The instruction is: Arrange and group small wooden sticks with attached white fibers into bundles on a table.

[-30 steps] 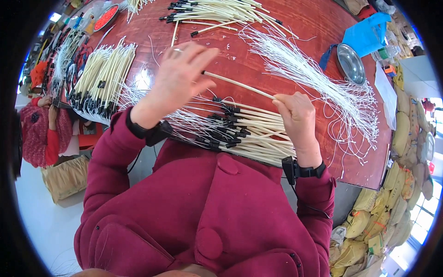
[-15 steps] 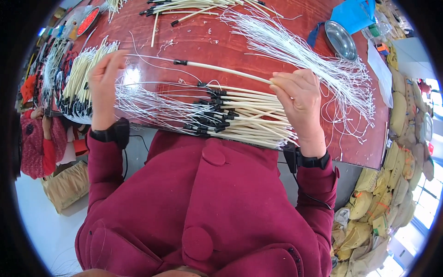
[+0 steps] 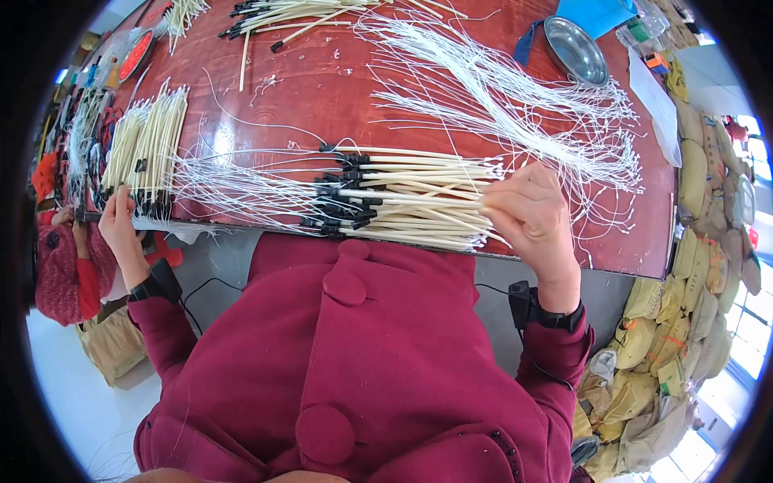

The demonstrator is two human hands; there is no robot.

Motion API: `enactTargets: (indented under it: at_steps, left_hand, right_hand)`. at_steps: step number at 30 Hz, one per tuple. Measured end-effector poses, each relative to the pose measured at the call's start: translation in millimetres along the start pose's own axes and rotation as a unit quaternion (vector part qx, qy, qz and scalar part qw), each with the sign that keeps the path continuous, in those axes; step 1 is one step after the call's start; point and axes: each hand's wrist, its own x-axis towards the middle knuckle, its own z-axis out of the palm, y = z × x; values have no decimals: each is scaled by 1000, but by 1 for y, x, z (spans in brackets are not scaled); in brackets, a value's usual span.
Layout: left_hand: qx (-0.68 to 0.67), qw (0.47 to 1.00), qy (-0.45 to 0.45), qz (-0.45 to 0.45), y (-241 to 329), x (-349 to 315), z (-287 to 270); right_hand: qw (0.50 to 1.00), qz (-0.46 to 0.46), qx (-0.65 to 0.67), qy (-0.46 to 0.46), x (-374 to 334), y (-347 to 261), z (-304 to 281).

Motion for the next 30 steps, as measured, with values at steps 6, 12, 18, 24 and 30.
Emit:
enactTargets:
  at_steps: [6, 12, 18, 24, 30]
  left_hand:
    - [257, 960, -52, 99, -6, -11, 11]
    - [289, 916, -20, 278, 101, -45, 86]
    - [84, 771, -357, 520, 194, -102, 235]
    - [154, 607, -470, 622, 189, -133, 342]
    - [172, 614, -447, 627, 187, -108, 371]
  right_hand:
    - [999, 16, 9, -39, -9, 2, 2]
    - [997, 61, -47, -25, -12, 22, 6]
    - [990, 66, -116, -43, 7, 75, 15]
    - [980, 58, -183, -54, 31, 129, 17]
    - [966, 58, -251, -27, 61, 182, 9]
